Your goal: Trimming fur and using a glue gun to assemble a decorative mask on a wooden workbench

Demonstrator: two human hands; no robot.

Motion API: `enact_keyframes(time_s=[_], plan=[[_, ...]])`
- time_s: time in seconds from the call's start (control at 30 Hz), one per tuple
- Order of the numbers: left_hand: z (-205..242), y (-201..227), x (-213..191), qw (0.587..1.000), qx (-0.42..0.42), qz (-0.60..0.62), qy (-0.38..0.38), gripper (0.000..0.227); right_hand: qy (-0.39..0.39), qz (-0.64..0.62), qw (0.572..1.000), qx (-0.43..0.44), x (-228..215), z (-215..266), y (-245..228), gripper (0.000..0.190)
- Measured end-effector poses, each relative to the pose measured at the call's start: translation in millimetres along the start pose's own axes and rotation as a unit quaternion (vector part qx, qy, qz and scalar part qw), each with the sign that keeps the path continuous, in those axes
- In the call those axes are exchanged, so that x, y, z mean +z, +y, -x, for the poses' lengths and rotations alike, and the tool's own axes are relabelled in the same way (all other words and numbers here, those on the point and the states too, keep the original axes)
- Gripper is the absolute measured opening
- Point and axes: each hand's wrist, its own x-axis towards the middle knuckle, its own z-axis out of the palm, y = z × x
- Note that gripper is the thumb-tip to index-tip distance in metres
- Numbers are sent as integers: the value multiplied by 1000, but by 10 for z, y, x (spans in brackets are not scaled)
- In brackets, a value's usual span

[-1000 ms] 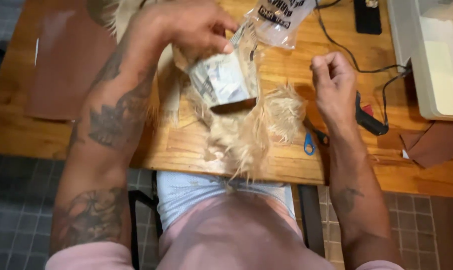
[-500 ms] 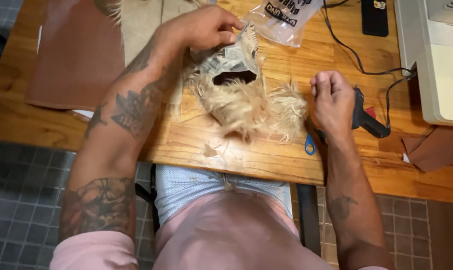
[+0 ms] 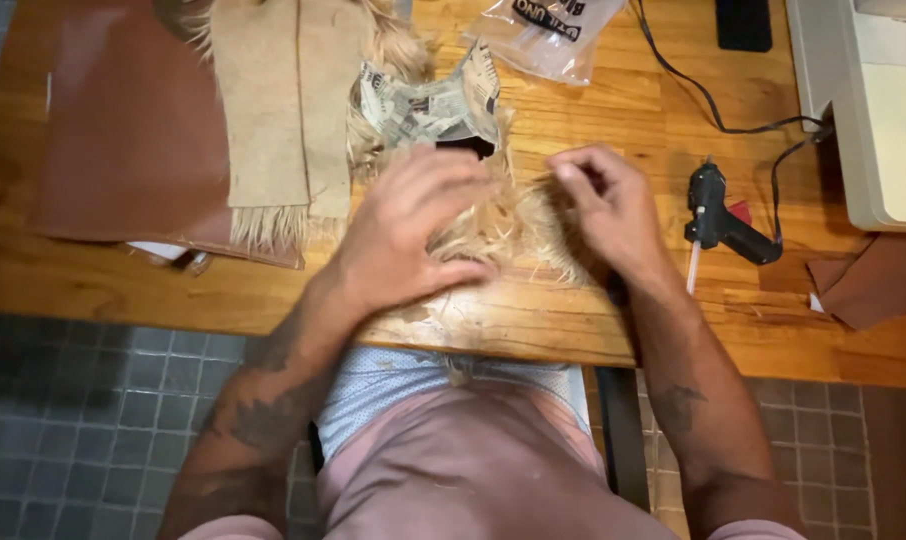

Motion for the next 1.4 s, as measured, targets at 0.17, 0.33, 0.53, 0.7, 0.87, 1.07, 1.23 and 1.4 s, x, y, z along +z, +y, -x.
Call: enact_keyframes(time_s=[0.17, 0.33, 0.53, 0.7, 0.87, 1.07, 1.23, 1.4], plan=[[141, 224, 179, 997, 7, 38, 59, 49, 14, -90, 996, 12, 178, -13, -237, 15], [242, 277, 173, 996, 3, 29, 85, 44, 5, -83, 995, 54, 46, 67, -248, 11], [495, 185, 239, 992, 53, -24, 111, 36, 131, -174, 971, 95, -370, 8, 100, 8], [598, 183, 266, 985, 87, -119, 88, 29, 176, 157, 970, -51, -560, 4, 56, 39], [631, 239, 328, 983, 82, -141, 83, 28, -17, 260, 958, 119, -134, 95, 308, 40], [738, 305, 284, 983, 63, -162, 64, 31, 44, 139, 989, 40, -348, -82, 688, 18], [758, 399, 221, 983, 47, -161, 69, 29, 72, -154, 985, 29, -604, 105, -127, 37], [714, 501, 121, 986, 63, -149, 27, 20, 11, -193, 981, 19, -589, 304, -450, 59]])
